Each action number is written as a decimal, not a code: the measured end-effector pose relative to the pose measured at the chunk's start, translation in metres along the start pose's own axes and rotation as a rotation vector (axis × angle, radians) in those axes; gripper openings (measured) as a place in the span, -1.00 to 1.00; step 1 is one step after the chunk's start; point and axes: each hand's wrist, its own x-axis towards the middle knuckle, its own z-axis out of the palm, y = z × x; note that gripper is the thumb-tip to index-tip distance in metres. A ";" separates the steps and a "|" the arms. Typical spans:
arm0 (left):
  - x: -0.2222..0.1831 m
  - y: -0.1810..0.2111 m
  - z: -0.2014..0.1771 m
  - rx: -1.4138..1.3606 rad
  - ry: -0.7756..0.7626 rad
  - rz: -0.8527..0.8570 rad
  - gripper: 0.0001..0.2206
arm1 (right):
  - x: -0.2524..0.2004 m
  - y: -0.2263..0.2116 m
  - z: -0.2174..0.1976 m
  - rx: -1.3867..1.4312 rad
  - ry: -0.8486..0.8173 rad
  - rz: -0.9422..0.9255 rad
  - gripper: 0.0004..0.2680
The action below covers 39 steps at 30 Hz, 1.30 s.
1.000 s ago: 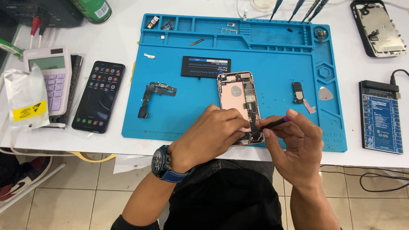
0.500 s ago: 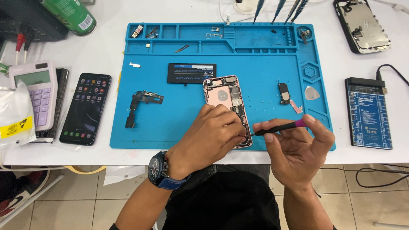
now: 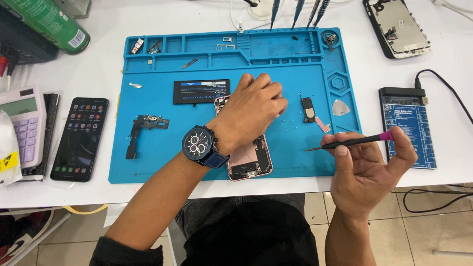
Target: The person disassembles a smartphone on a blue work mat, using a screwdriver and tweezers to remove screws and internal components. They carefully place the removed parts, including a battery and flex cables, onto the mat while working on the device's internal assembly.
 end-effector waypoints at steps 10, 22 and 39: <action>0.001 0.004 0.008 0.008 0.008 0.051 -0.78 | -0.002 0.000 -0.002 0.024 -0.005 0.003 -0.56; -0.023 0.003 -0.052 -0.044 0.087 -0.024 -0.81 | -0.005 0.003 -0.007 0.000 -0.011 0.027 -0.56; -0.106 0.057 -0.074 -0.210 -0.229 -0.209 -0.88 | -0.023 -0.021 0.021 -0.779 -0.614 -0.276 -0.85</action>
